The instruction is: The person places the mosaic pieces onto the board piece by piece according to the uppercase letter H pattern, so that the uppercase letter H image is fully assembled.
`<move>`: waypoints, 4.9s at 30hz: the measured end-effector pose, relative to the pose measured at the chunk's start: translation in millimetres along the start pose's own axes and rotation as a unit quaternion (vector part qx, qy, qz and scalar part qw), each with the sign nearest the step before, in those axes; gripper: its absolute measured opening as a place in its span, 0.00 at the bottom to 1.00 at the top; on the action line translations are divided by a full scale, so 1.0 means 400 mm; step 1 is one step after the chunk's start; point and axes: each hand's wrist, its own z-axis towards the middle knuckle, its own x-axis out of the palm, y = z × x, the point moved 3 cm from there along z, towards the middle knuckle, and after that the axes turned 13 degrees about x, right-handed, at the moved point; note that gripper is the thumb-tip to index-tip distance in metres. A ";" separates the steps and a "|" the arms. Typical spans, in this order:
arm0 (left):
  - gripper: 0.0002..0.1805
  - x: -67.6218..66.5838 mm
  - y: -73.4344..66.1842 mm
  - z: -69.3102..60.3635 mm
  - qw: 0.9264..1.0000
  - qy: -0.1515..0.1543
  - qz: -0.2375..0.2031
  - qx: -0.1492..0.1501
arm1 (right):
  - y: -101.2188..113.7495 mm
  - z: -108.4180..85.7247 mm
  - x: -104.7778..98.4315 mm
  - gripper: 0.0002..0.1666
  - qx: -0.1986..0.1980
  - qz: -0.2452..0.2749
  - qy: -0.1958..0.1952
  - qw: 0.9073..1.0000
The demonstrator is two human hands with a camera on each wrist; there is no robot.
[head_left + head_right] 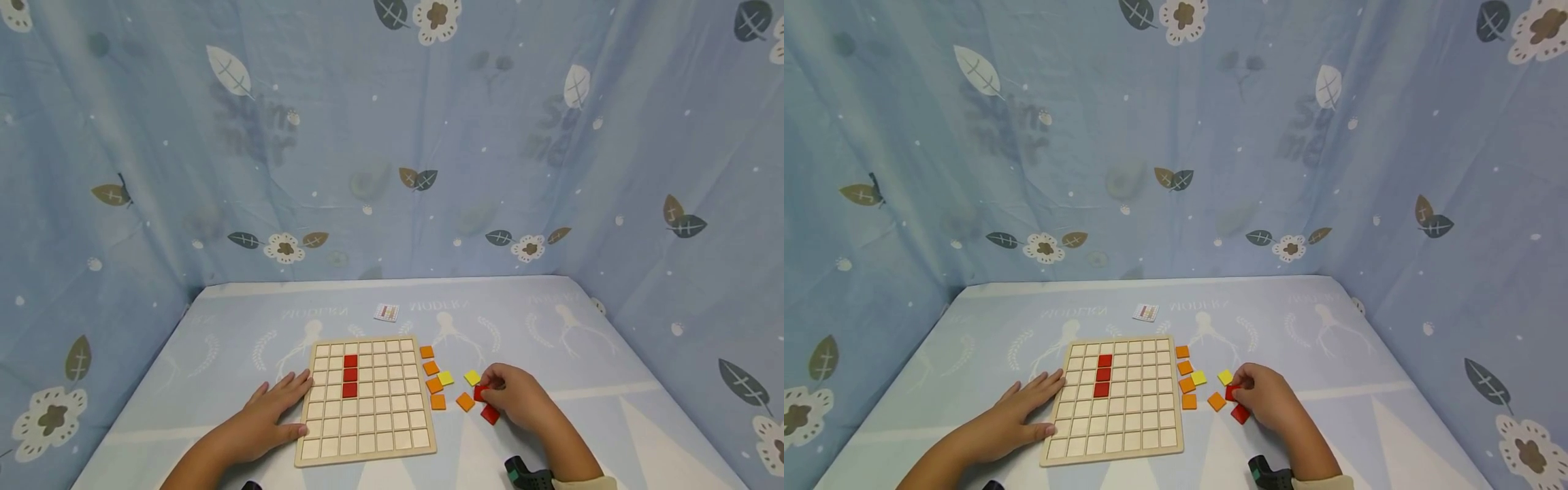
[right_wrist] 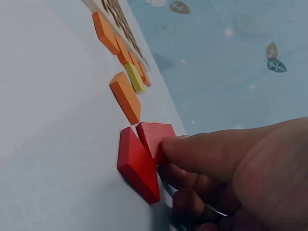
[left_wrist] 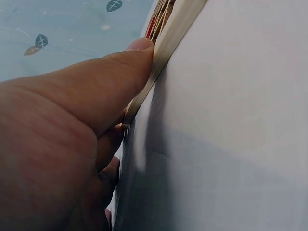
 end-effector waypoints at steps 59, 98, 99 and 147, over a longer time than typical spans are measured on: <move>0.51 0.009 0.007 0.008 1.000 0.007 -0.002 0.012 | 0.368 -0.090 0.307 0.07 -0.119 0.142 0.111 0.976; 0.51 -0.003 -0.001 -0.003 1.000 -0.003 -0.005 0.012 | 0.385 -0.117 0.325 0.10 -0.201 0.024 0.070 0.977; 0.51 -0.004 -0.002 -0.002 1.000 -0.004 -0.004 0.013 | 0.384 -0.116 0.325 0.09 -0.199 0.024 0.073 0.977; 0.51 -0.001 0.001 -0.001 1.000 -0.001 -0.003 0.003 | 0.042 -0.036 -0.005 0.07 -0.039 -0.012 0.035 0.999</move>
